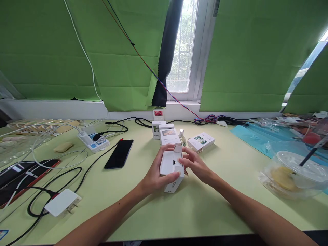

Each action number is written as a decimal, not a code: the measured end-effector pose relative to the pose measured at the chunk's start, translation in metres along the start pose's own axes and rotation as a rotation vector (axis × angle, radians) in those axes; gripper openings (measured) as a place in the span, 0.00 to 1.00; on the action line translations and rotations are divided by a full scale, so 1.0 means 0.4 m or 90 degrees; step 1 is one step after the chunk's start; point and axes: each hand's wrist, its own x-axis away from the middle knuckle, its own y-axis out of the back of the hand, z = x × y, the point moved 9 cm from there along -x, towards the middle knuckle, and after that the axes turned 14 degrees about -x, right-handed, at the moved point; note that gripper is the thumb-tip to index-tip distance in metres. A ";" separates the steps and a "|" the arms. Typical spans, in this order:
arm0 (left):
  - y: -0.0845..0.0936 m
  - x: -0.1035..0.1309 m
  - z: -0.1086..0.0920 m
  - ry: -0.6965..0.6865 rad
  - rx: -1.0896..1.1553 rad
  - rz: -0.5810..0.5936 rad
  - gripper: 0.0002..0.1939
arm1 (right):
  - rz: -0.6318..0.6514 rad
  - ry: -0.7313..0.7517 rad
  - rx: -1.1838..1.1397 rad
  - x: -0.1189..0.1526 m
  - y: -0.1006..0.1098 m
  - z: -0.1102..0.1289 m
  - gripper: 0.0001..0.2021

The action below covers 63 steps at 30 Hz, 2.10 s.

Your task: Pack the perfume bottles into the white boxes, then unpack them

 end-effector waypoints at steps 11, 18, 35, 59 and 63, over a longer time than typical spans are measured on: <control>-0.015 -0.006 -0.030 -0.031 0.009 0.031 0.24 | -0.001 0.010 0.029 0.000 -0.001 0.009 0.19; -0.009 0.000 -0.036 -0.054 -0.074 0.009 0.20 | -0.002 0.023 0.041 0.002 -0.001 0.012 0.19; 0.036 0.008 -0.081 -0.125 -0.281 -0.148 0.11 | -0.028 0.176 0.068 0.027 -0.009 0.056 0.19; 0.039 0.014 -0.019 -0.099 -0.027 -0.153 0.32 | 0.020 0.129 0.041 0.023 -0.046 0.054 0.20; 0.041 0.010 -0.005 -0.064 0.049 -0.168 0.29 | 0.028 0.124 0.034 0.021 -0.046 0.048 0.21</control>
